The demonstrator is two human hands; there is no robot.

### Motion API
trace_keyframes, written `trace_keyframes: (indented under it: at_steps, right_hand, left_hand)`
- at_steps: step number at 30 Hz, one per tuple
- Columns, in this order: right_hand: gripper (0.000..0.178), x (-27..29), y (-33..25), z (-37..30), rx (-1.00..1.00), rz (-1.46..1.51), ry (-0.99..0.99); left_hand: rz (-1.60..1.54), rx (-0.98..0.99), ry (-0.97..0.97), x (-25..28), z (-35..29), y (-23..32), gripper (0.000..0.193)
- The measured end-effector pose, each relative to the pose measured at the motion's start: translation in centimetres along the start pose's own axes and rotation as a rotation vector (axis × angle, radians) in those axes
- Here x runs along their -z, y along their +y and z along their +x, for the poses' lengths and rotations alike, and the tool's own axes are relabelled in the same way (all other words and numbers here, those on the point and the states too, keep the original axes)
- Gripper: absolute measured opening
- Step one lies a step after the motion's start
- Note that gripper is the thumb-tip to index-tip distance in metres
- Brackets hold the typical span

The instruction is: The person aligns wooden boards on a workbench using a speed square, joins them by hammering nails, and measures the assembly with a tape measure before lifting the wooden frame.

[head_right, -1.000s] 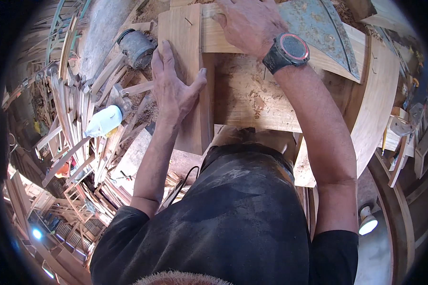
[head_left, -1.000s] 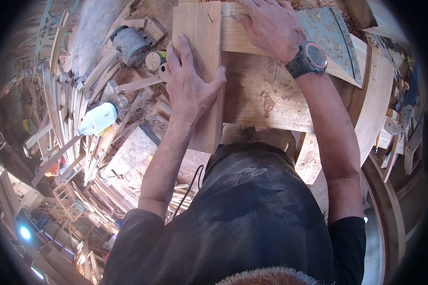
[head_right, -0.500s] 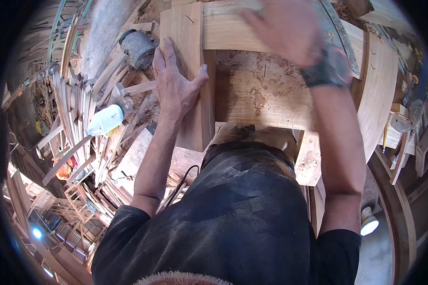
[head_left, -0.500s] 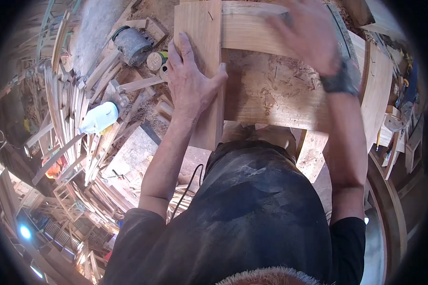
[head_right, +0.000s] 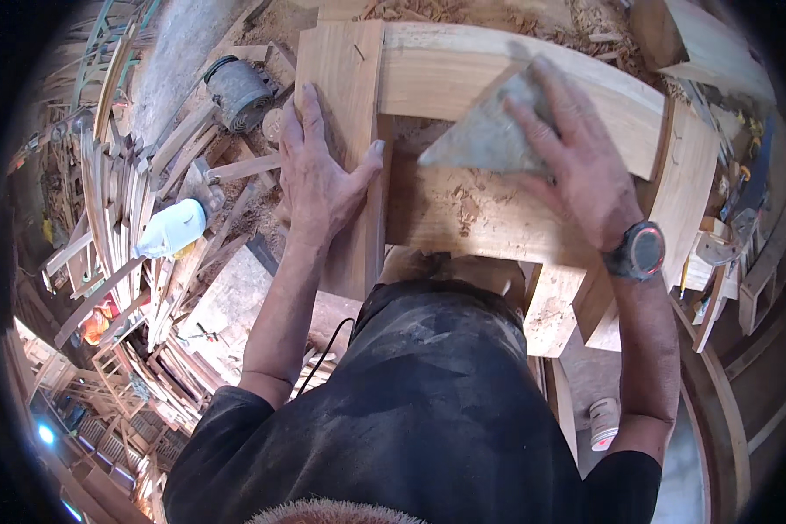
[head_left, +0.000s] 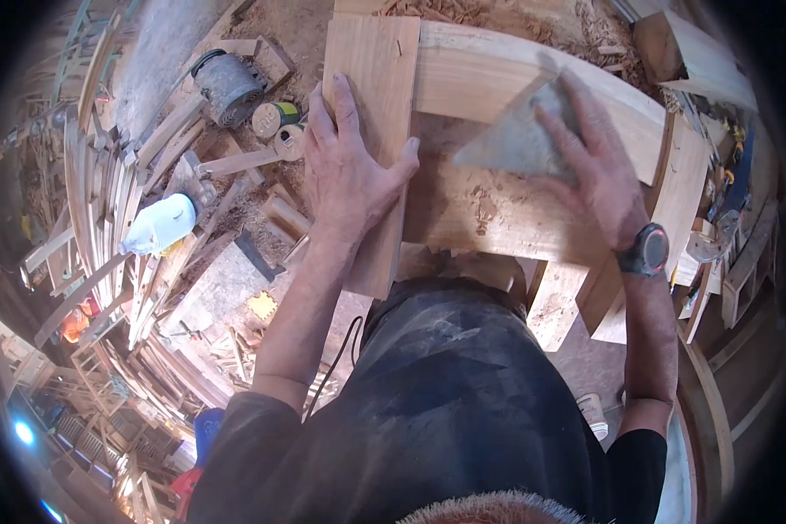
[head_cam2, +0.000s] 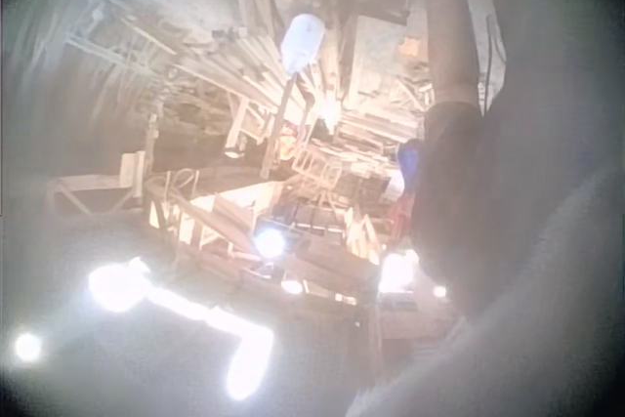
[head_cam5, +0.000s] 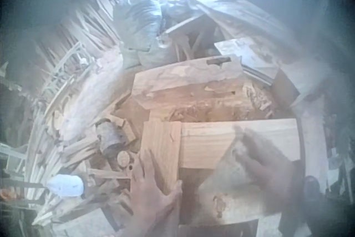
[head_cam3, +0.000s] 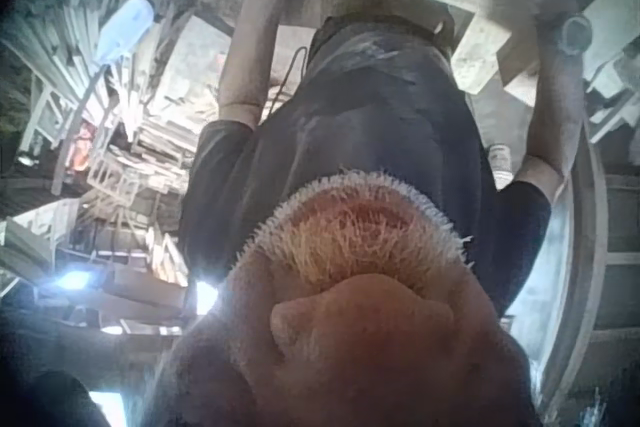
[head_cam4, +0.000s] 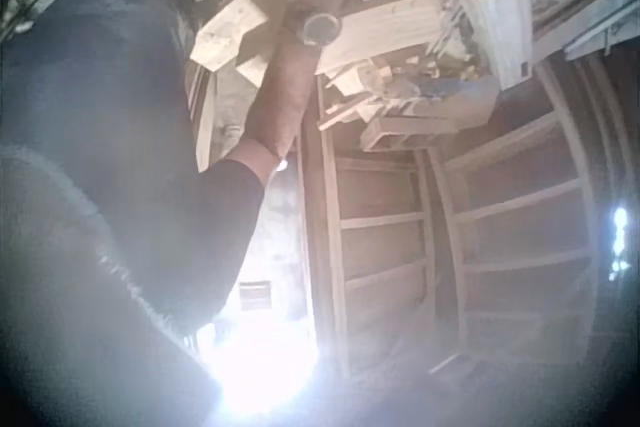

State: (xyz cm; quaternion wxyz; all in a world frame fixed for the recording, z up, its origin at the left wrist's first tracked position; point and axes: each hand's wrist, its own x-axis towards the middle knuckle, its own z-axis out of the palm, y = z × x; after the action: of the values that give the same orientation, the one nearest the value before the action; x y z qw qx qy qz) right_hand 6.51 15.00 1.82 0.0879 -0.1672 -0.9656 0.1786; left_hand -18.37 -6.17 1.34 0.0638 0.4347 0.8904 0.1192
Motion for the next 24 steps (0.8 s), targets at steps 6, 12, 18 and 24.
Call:
trace_keyframes:
  at_steps: [6, 12, 18, 24]
  right_hand:
    - [0.096, -0.7, -1.4, 0.9, 0.065, -0.011, -0.137]
    - [0.095, -0.3, -1.7, 1.3, 0.068, 0.009, -0.146]
    - [0.093, -0.4, -1.6, 1.1, 0.061, -0.021, -0.167]
    - [0.077, -1.8, -2.1, 0.4, 0.101, -0.198, -0.100]
  left_hand:
    - [-0.237, -0.004, 0.004, 0.4, 1.0, -1.0, 0.093]
    - [-0.386, -0.470, 0.102, 0.9, 12.1, -3.3, 0.051]
    - [-0.412, -0.640, -0.252, 0.1, 18.5, -2.4, 0.050]
    - [-0.551, -0.681, -0.346, 0.0, 18.6, -2.0, 0.045]
